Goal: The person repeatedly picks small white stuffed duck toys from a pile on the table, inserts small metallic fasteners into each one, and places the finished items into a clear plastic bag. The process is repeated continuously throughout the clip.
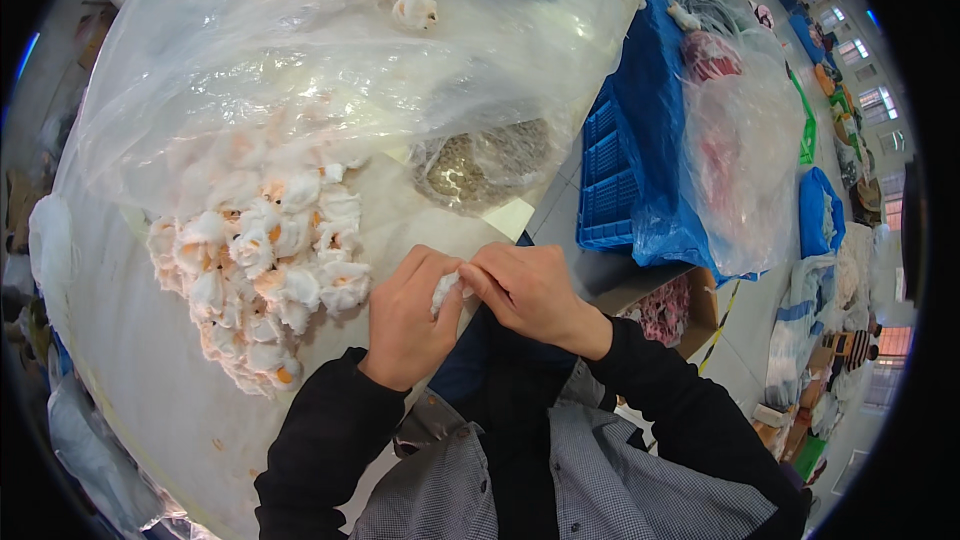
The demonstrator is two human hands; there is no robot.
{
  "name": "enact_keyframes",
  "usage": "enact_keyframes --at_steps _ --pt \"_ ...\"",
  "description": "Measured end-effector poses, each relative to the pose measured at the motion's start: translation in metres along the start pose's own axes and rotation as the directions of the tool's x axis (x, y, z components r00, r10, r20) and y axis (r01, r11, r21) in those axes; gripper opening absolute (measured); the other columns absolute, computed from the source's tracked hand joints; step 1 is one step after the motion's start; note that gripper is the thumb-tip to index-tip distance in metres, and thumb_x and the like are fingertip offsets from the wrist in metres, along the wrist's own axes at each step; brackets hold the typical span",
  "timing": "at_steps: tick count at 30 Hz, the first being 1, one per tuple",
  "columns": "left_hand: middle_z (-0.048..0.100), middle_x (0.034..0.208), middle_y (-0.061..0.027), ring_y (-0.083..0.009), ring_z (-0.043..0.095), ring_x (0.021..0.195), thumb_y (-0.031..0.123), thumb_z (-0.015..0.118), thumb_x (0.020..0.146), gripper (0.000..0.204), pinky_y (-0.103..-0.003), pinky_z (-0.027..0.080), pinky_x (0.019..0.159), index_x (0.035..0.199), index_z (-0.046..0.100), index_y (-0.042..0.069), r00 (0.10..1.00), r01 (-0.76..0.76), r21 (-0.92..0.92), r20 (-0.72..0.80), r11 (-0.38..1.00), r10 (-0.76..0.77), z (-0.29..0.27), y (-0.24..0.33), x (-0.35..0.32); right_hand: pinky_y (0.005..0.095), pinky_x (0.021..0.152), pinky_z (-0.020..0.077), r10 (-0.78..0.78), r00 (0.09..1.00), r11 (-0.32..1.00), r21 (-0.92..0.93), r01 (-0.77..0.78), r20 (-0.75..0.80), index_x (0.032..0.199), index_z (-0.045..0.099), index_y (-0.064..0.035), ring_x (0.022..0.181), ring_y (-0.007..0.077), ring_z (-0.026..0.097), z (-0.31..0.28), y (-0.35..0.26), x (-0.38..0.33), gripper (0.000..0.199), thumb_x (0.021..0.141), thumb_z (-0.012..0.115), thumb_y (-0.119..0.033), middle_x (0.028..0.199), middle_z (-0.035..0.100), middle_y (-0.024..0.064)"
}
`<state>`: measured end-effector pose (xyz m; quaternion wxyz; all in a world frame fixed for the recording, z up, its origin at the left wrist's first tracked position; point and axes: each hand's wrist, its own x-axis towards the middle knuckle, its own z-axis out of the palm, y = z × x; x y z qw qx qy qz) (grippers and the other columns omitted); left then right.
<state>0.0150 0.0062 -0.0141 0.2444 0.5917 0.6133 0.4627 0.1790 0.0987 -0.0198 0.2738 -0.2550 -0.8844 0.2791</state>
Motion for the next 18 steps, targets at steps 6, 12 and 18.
enact_keyframes --at_steps 6,12,18 --pt "0.065 0.092 -0.0157 -0.0364 0.066 0.08 -0.001 0.071 0.087 0.013 -0.039 0.052 0.069 0.1 0.067 0.0 0.995 0.028 -0.032 -0.092 0.999 -0.031 0.001 -0.003 0.0 0.0379 0.052 0.0467 -0.121 0.991 0.989 -0.09 0.116 -0.052 0.085 0.071 -0.0076 0.06 0.0279 0.063 -0.01 -0.001 0.016 0.011 0.092 0.075 -0.015 0.071 0.063 0.0077" --pt "0.066 0.089 -0.016 -0.0311 0.066 0.082 0.0 0.068 0.088 0.011 -0.035 0.051 0.076 0.099 0.067 -0.003 0.989 0.049 -0.07 -0.138 0.996 -0.058 -0.005 -0.002 0.004 0.0396 0.072 0.0501 -0.17 0.971 0.933 -0.343 0.104 -0.169 0.088 0.073 -0.0087 0.082 0.0279 0.066 -0.019 0.023 0.065 0.007 0.087 0.077 -0.015 0.085 0.068 0.0072" --pt "0.069 0.097 -0.0172 -0.0318 0.069 0.088 -0.001 0.068 0.09 0.012 -0.035 0.053 0.08 0.101 0.067 -0.004 0.979 0.103 -0.105 -0.163 0.989 -0.119 0.0 -0.008 -0.001 0.0448 0.095 0.0419 -0.108 0.992 0.864 -0.499 0.064 -0.06 0.095 0.073 -0.0117 0.104 0.031 0.061 -0.011 0.043 0.087 0.012 0.087 0.074 -0.02 0.101 0.067 0.0091"
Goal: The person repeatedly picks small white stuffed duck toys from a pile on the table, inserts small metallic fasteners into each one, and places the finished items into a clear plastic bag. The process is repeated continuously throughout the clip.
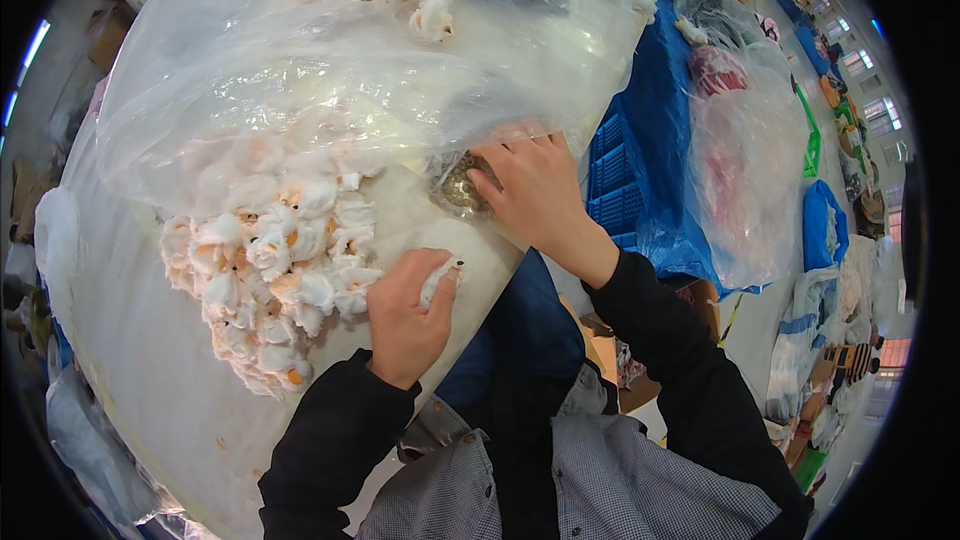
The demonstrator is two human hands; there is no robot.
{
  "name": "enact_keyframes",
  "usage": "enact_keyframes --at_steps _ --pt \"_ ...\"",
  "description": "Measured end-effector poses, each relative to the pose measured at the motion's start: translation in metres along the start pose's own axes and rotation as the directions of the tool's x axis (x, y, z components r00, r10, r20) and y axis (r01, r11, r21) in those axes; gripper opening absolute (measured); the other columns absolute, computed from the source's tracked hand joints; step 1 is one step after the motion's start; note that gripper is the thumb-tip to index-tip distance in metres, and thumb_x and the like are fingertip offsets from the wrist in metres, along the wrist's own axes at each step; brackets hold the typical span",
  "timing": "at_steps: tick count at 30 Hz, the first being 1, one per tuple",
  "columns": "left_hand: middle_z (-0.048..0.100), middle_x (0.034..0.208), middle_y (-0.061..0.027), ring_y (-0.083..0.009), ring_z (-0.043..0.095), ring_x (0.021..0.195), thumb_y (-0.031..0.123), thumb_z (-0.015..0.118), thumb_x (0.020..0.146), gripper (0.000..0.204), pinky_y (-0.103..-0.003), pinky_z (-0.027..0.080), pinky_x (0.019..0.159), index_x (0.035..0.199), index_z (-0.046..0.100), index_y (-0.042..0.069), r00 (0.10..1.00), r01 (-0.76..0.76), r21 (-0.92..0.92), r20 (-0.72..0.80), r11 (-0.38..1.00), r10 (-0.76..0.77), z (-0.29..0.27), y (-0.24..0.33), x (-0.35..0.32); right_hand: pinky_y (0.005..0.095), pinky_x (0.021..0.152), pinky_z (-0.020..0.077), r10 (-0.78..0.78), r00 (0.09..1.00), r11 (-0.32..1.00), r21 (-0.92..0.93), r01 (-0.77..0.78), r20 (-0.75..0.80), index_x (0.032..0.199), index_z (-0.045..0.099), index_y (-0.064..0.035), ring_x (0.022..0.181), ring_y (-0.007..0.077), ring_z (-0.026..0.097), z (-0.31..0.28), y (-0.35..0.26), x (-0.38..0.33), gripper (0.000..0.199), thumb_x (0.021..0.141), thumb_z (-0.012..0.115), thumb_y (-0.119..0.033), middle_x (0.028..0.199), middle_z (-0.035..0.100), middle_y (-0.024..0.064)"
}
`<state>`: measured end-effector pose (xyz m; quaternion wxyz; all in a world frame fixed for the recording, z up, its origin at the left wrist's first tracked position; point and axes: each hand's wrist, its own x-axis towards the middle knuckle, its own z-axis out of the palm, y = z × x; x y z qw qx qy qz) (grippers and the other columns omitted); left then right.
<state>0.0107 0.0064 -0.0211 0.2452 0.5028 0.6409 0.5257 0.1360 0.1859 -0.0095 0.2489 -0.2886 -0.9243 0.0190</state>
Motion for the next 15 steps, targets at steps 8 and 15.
enact_keyframes --at_steps 8,15 --pt "0.069 0.097 -0.0169 -0.0316 0.068 0.088 -0.004 0.067 0.088 0.014 -0.035 0.053 0.082 0.101 0.066 -0.004 0.999 -0.039 0.015 0.01 0.999 0.039 -0.0017 0.0 0.0024 0.0459 0.095 0.0419 0.007 0.998 0.999 0.052 -0.01 0.063 0.094 0.074 -0.0114 0.106 0.0317 0.061 0.0106 0.0084 0.0051 0.012 0.088 0.073 -0.021 0.103 0.067 0.0111" --pt "0.067 0.098 -0.017 -0.0324 0.066 0.09 -0.004 0.067 0.087 0.013 -0.035 0.052 0.083 0.1 0.066 -0.003 0.999 -0.044 0.006 0.017 0.999 0.044 -0.0019 0.0044 0.0055 0.0462 0.093 0.0442 -0.004 1.0 0.997 0.075 0.004 0.006 0.096 0.074 -0.0086 0.102 0.0336 0.062 0.0091 0.0055 0.0065 0.014 0.087 0.074 -0.019 0.099 0.069 0.0106"
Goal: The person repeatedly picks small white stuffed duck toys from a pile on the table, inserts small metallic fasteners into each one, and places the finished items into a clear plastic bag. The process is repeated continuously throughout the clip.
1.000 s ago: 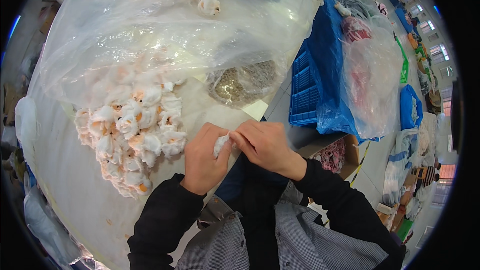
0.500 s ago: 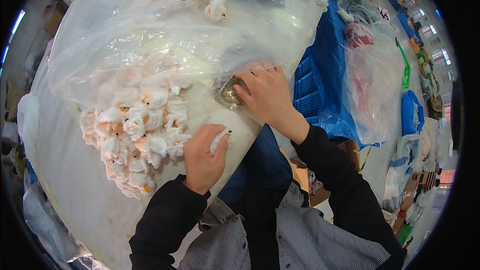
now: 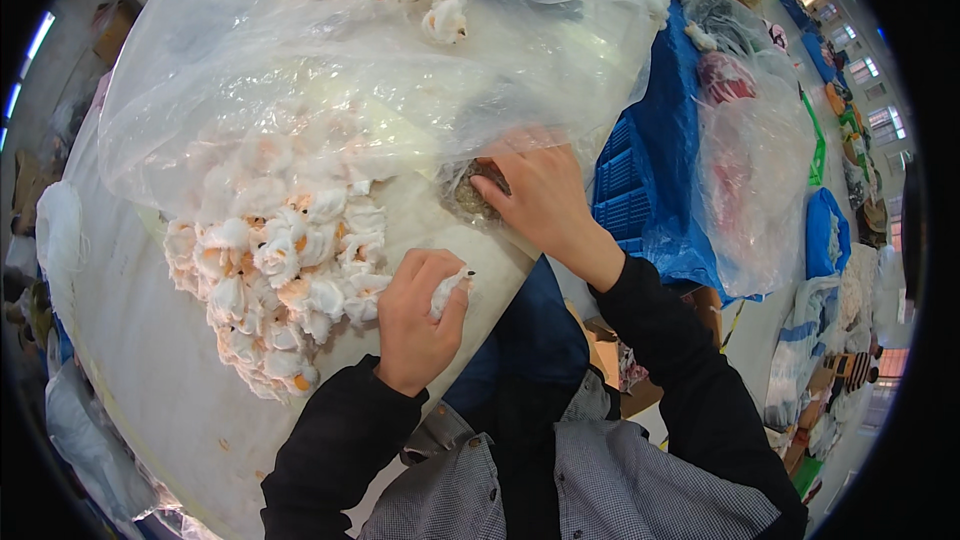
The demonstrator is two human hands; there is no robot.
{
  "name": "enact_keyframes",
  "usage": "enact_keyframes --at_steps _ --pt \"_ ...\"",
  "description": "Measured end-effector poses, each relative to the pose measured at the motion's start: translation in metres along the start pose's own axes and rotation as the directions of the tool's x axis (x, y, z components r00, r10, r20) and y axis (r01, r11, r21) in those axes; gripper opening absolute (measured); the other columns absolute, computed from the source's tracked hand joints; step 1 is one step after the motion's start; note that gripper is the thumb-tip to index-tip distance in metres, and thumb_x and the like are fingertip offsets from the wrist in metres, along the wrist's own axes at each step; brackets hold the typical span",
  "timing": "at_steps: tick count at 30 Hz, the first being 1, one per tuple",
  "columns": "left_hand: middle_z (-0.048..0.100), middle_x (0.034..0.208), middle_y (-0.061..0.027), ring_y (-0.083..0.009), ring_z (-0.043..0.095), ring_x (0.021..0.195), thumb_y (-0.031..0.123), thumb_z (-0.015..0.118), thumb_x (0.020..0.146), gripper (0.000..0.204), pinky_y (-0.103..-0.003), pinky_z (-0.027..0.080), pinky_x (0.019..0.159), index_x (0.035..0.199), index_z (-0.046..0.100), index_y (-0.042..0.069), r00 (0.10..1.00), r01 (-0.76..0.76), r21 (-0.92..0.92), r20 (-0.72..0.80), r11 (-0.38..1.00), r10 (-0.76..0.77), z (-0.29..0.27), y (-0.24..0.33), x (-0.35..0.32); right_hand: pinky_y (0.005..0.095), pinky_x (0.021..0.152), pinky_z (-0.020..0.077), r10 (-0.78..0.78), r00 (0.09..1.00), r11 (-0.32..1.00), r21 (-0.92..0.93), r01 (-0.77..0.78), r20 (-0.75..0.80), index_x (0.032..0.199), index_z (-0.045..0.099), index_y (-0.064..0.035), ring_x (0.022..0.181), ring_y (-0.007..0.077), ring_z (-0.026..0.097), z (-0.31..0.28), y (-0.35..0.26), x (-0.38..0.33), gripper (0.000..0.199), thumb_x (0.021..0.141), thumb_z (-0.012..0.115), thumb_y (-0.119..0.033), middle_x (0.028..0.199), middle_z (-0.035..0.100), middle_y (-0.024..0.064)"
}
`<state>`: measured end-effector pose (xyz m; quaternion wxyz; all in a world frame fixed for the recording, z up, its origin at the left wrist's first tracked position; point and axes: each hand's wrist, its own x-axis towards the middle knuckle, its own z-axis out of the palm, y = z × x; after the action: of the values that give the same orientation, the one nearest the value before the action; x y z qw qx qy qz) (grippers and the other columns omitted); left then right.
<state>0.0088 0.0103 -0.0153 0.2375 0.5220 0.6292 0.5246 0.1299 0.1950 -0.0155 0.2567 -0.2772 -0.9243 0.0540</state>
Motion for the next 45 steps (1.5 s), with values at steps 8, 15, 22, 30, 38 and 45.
enact_keyframes --at_steps 8,15,22,30,38,45 --pt "0.066 0.098 -0.018 -0.0328 0.065 0.09 -0.003 0.068 0.087 0.014 -0.036 0.051 0.082 0.1 0.066 -0.003 1.0 0.002 0.012 -0.03 1.0 -0.001 0.001 0.0 -0.002 0.0456 0.096 0.0434 -0.005 1.0 1.0 -0.019 0.005 0.018 0.096 0.073 -0.0096 0.105 0.0331 0.061 0.006 0.0 0.002 0.013 0.089 0.072 -0.02 0.102 0.069 0.0112" --pt "0.067 0.099 -0.0176 -0.0329 0.067 0.09 -0.003 0.067 0.087 0.014 -0.036 0.052 0.082 0.101 0.066 -0.003 1.0 0.005 0.006 -0.023 1.0 -0.005 0.001 -0.001 -0.002 0.0443 0.082 0.0491 -0.003 0.99 0.993 0.119 0.02 -0.139 0.098 0.071 -0.0046 0.09 0.0349 0.065 0.003 0.002 -0.005 0.009 0.09 0.073 -0.009 0.094 0.071 0.0115" --pt "0.07 0.098 -0.0174 -0.0313 0.069 0.089 -0.002 0.066 0.089 0.015 -0.036 0.053 0.082 0.103 0.066 -0.004 1.0 0.005 0.001 -0.021 1.0 -0.005 0.001 -0.003 -0.003 0.0284 0.075 0.0505 0.276 0.922 0.566 0.73 -0.384 0.272 0.106 0.069 -0.0011 0.084 0.014 0.066 -0.032 -0.032 -0.035 0.013 0.098 0.072 -0.011 0.094 0.07 0.0058" --pt "0.071 0.095 -0.0173 -0.0324 0.071 0.084 -0.002 0.07 0.088 0.016 -0.035 0.054 0.074 0.103 0.068 -0.003 1.0 0.03 -0.037 -0.002 0.999 -0.03 0.0 -0.004 -0.005 0.0238 0.076 0.0502 0.195 0.788 -0.003 0.804 -0.595 0.584 0.111 0.069 -0.0003 0.09 0.0076 0.065 -0.037 -0.045 -0.055 0.015 0.102 0.07 -0.013 0.099 0.07 0.0025" --pt "0.07 0.093 -0.0168 -0.0318 0.071 0.082 -0.001 0.071 0.088 0.016 -0.035 0.054 0.073 0.103 0.068 -0.003 0.999 0.039 -0.015 0.005 0.999 -0.039 0.0 -0.003 -0.004 0.0249 0.074 0.0511 0.221 0.804 0.157 0.794 -0.588 0.552 0.109 0.069 0.0002 0.084 0.0088 0.065 -0.033 -0.048 -0.062 0.014 0.101 0.071 -0.011 0.095 0.07 0.0024" --pt "0.069 0.087 -0.0154 -0.029 0.07 0.079 0.001 0.069 0.089 0.012 -0.034 0.052 0.072 0.101 0.068 -0.002 0.999 0.038 0.017 0.004 0.999 -0.038 0.003 -0.004 -0.005 0.0285 0.069 0.0544 0.173 0.929 0.658 0.664 -0.356 0.326 0.102 0.071 -0.0013 0.079 0.0171 0.07 -0.043 -0.055 -0.059 0.011 0.092 0.074 -0.005 0.092 0.069 0.009"
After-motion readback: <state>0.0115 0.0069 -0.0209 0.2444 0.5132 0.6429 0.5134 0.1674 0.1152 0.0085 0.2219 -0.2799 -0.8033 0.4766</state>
